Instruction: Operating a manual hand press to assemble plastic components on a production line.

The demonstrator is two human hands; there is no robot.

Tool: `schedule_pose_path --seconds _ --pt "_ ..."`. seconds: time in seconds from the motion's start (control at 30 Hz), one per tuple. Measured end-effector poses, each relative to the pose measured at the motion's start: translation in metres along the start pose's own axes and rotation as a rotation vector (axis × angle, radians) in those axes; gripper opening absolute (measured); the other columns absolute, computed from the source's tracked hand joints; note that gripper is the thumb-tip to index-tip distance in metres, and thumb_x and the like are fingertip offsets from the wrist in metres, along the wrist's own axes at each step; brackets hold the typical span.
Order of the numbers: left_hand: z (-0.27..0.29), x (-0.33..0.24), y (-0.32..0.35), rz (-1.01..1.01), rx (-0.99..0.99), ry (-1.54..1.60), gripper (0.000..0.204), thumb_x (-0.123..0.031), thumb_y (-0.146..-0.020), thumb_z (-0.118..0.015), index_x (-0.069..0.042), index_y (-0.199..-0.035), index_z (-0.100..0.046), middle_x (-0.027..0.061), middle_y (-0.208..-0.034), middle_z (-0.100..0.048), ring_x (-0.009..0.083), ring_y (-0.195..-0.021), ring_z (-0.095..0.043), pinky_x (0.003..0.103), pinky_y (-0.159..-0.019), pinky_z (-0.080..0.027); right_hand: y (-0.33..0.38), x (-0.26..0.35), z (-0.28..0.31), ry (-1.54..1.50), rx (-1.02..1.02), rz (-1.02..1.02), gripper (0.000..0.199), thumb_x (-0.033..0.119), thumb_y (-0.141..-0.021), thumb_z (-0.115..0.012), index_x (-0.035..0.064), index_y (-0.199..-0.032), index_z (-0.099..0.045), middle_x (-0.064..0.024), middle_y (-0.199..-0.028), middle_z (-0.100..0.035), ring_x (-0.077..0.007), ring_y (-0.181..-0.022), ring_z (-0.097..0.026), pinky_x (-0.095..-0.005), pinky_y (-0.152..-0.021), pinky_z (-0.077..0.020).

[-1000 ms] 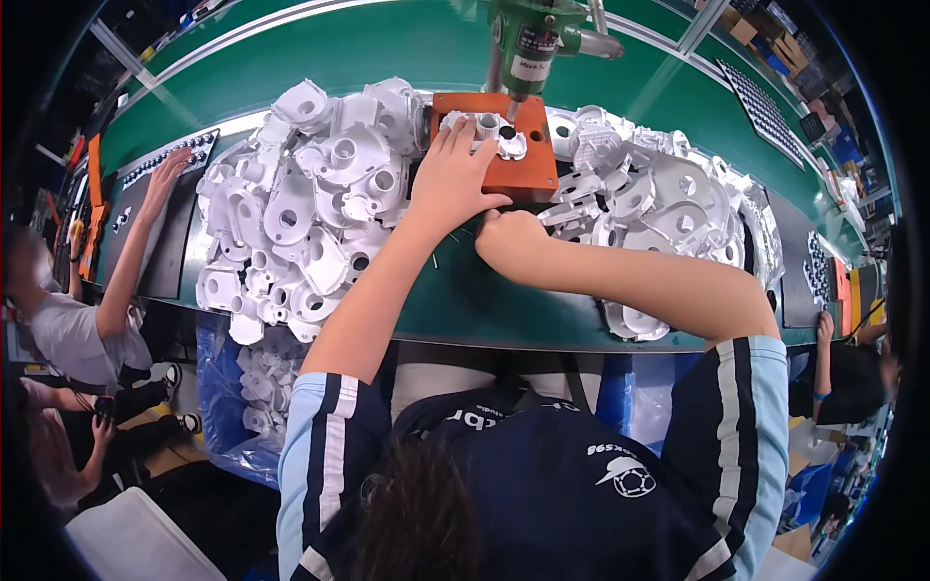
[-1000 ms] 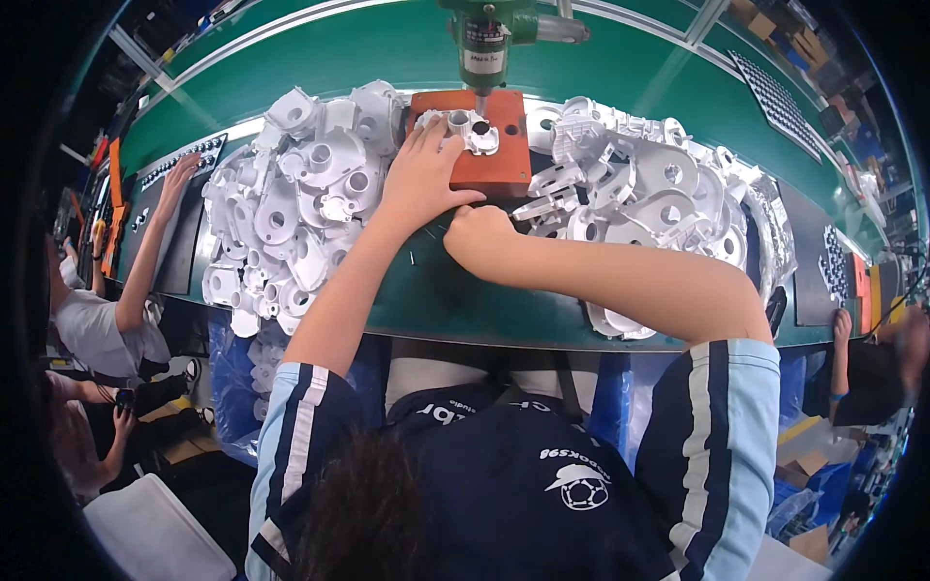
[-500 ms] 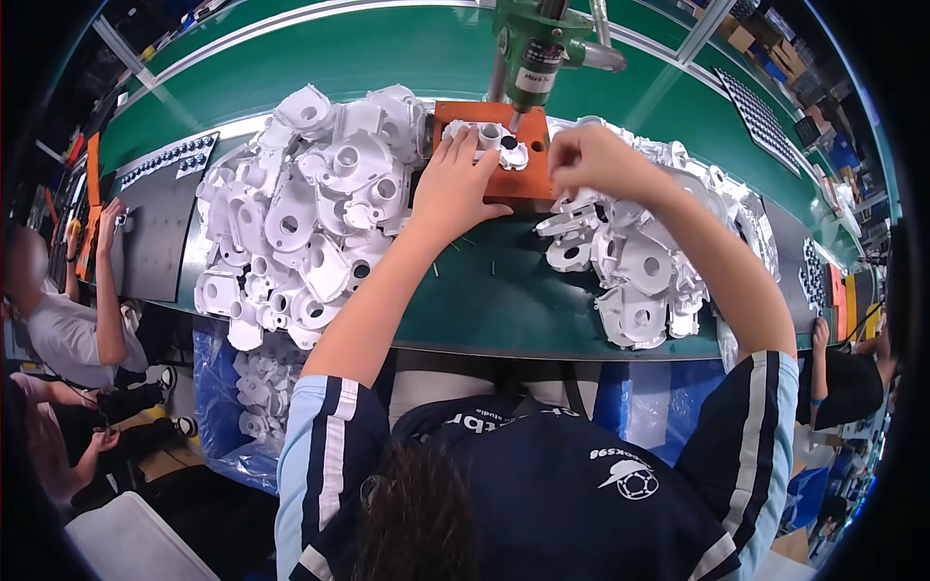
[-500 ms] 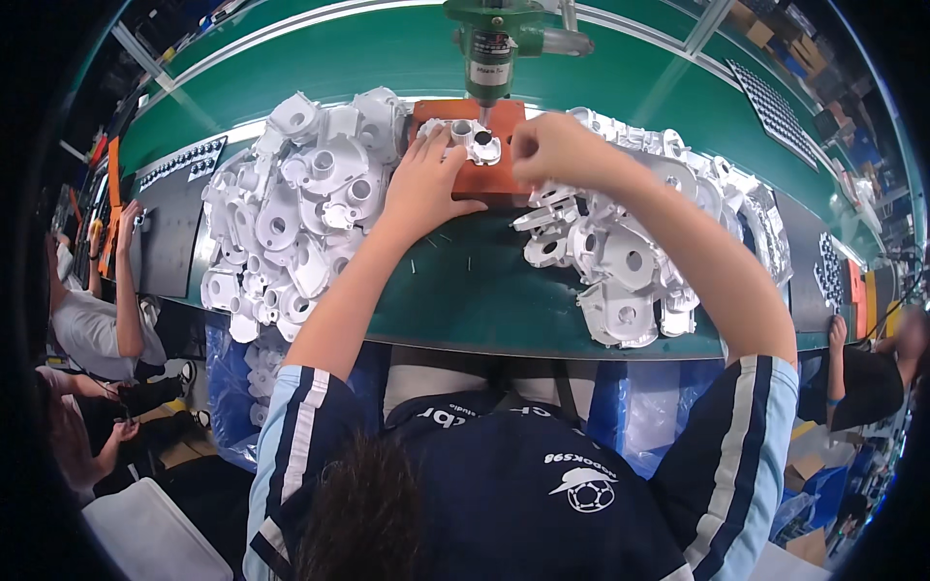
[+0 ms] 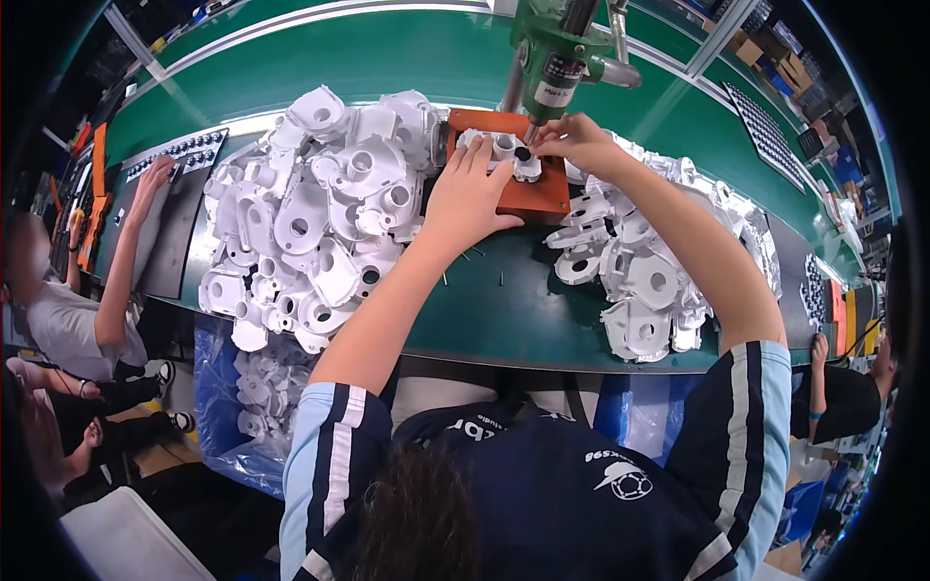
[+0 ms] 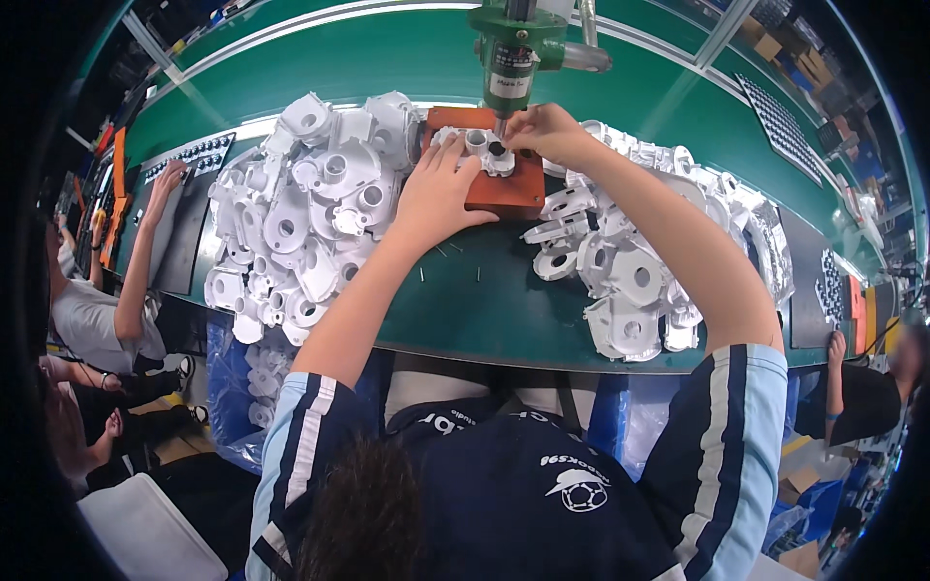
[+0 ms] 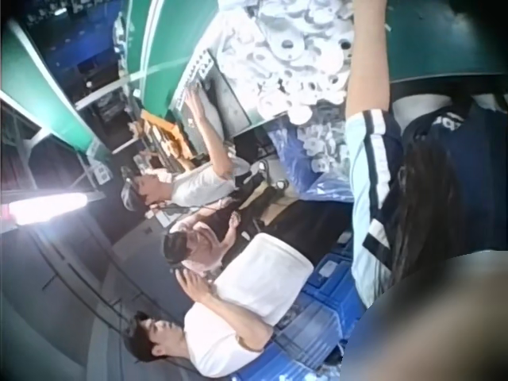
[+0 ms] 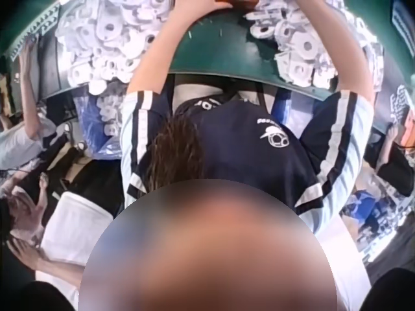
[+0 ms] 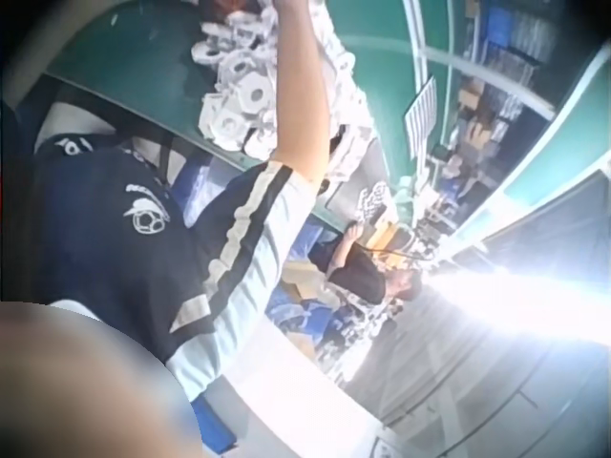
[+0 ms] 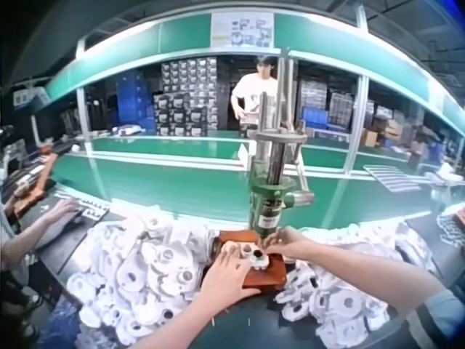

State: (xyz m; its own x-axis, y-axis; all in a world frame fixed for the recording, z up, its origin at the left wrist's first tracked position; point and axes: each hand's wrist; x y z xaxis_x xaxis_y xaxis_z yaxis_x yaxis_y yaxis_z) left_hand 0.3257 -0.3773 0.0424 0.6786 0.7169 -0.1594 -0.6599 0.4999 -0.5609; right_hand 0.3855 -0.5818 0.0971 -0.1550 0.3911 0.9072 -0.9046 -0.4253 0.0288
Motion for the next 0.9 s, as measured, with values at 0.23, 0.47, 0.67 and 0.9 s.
schedule_pose_path --seconds 0.23,0.47,0.67,0.9 --pt "0.001 -0.001 0.000 -0.002 -0.006 0.007 0.067 -0.039 -0.054 -0.081 -0.006 -0.103 -0.048 0.0261 -0.123 -0.044 0.0369 -0.118 -0.044 0.044 -0.102 -0.032 0.009 0.023 -0.006 0.096 -0.074 -0.073 0.015 0.002 -0.072 -0.066 -0.0041 -0.084 -0.061 -0.0078 -0.082 -0.064 -0.0146 -0.079 -0.061 -0.0249 -0.071 -0.0455" --pt "0.001 -0.002 0.000 0.000 -0.009 -0.004 0.068 -0.039 -0.053 -0.081 -0.006 -0.101 -0.048 0.0257 -0.123 -0.045 0.0369 -0.118 -0.044 0.044 -0.102 -0.033 0.002 0.023 -0.003 0.260 0.029 -0.149 0.029 0.015 -0.071 -0.073 -0.0047 -0.088 -0.060 -0.0084 -0.083 -0.062 -0.0127 -0.080 -0.058 -0.0247 -0.074 -0.0458" --pt "0.001 -0.001 -0.001 0.000 -0.008 -0.009 0.068 -0.040 -0.053 -0.081 -0.006 -0.101 -0.048 0.0257 -0.123 -0.045 0.0368 -0.117 -0.045 0.044 -0.102 -0.032 -0.006 0.004 -0.001 0.186 0.017 -0.092 0.020 0.012 -0.072 -0.072 -0.0012 -0.085 -0.064 -0.0050 -0.077 -0.063 -0.0104 -0.074 -0.058 -0.0227 -0.069 -0.0452" --pt "0.002 -0.002 0.000 0.002 0.019 -0.010 0.067 -0.041 -0.054 -0.080 -0.006 -0.101 -0.048 0.0250 -0.123 -0.044 0.0364 -0.118 -0.043 0.043 -0.102 -0.032 -0.010 -0.009 -0.003 0.122 -0.035 -0.046 0.028 0.008 -0.072 -0.072 -0.0012 -0.096 -0.060 -0.0041 -0.079 -0.063 -0.0088 -0.074 -0.058 -0.0215 -0.066 -0.0458"
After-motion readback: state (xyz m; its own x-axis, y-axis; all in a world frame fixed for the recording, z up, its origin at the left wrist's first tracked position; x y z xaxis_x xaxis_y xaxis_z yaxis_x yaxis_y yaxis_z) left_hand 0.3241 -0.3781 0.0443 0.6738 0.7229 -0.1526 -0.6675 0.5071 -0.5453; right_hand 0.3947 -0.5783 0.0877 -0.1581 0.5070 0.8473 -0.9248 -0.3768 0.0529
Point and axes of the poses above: each hand's wrist, its own y-axis away from the middle knuckle, its own z-axis out of the back of the hand, x = y × z
